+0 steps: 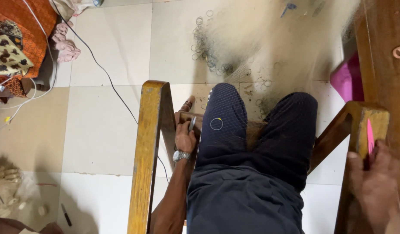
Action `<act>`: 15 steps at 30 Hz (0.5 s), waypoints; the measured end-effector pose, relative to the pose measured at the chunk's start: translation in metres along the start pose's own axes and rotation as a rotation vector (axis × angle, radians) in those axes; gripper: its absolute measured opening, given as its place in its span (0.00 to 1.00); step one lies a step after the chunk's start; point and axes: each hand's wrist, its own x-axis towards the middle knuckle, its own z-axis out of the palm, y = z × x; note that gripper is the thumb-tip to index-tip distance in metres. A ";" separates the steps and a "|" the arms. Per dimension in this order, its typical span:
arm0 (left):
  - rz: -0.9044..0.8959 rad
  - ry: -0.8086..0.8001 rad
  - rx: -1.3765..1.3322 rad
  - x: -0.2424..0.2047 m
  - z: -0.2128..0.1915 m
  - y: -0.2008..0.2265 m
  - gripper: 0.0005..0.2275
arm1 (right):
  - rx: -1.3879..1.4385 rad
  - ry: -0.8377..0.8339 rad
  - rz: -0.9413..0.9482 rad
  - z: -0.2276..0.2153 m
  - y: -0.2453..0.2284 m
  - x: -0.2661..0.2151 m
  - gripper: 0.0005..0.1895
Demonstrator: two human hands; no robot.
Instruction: Repairing a fishing net using scissors and a net needle.
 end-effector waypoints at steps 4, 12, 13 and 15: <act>0.064 0.093 -0.025 -0.009 0.005 0.000 0.18 | -0.379 0.429 -0.414 0.045 0.060 0.007 0.31; 0.009 0.079 -0.104 -0.004 0.009 0.000 0.14 | -0.298 0.473 -0.483 0.045 0.057 0.008 0.26; 0.008 0.078 -0.106 -0.002 0.009 -0.002 0.14 | -0.300 0.473 -0.483 0.044 0.055 0.008 0.26; -0.053 0.042 -0.087 0.001 0.011 -0.005 0.13 | -0.183 0.525 -0.670 0.040 0.052 0.010 0.20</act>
